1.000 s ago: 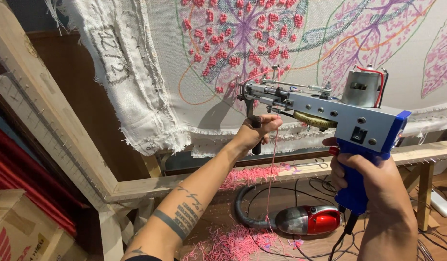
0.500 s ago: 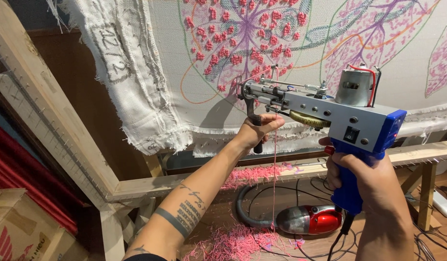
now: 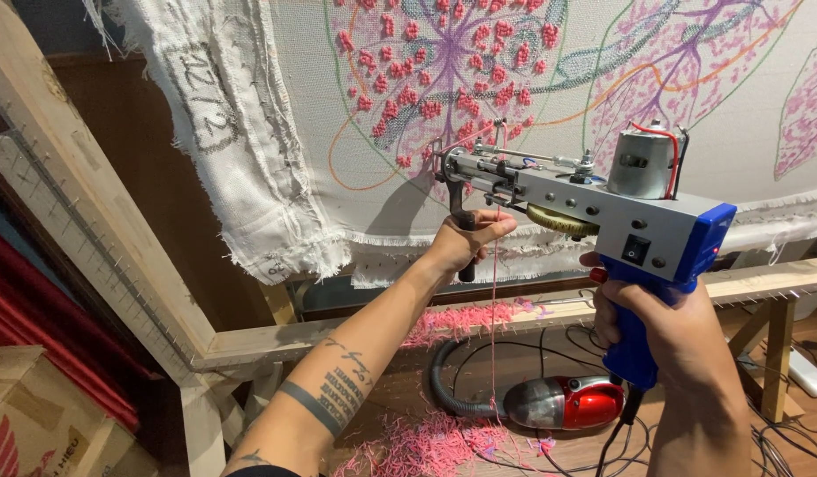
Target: Use a tufting gun to create a patterned design on a rug canvas stretched over a frame.
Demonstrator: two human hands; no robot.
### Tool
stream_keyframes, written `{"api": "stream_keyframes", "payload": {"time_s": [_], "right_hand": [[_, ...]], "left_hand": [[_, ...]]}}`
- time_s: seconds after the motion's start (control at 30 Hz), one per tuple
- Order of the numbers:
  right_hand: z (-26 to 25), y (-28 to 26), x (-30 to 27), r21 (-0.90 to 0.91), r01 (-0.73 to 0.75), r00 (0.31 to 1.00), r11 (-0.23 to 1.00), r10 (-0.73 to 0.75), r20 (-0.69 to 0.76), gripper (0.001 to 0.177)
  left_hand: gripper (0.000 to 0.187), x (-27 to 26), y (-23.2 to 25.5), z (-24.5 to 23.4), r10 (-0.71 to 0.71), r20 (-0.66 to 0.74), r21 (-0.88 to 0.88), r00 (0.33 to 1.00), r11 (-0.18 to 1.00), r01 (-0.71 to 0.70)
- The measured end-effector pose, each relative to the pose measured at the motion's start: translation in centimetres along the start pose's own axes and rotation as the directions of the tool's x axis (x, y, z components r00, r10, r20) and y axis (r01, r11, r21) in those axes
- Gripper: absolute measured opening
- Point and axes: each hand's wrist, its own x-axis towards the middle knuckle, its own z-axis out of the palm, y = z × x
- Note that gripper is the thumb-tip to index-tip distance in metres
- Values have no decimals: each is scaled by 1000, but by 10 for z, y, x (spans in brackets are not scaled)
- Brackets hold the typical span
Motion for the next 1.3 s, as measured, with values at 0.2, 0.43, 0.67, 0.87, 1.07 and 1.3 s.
{"api": "stream_keyframes", "payload": {"time_s": [0.2,0.43,0.67,0.87,1.07,1.3], "right_hand": [[-26,5,0,-26,15,1000,1000,-15,8,25],[-23,1,-3,-1,33,999,999,-33,23,31],[-16,1,1,-11,3,1000,1000,-3,18,32],[-8,-1,2,-37,5,1000,999,-5,-1,33],[-3,1,2,-37,-16,999,999,15,-31,30],[27,5,6,-149,-85,987,985,63,-145,33]], "left_hand": [[33,-12,10,9,3,23,10,1000,1000,-3],[28,-16,14,10,9,33,-33,999,999,-8],[29,-12,8,7,8,8,-21,1000,1000,-7],[29,-7,8,3,-14,4,-25,1000,1000,14],[30,-4,6,1,-10,-7,6,1000,1000,10],[27,23,-13,-13,-75,-66,-38,995,997,73]]}}
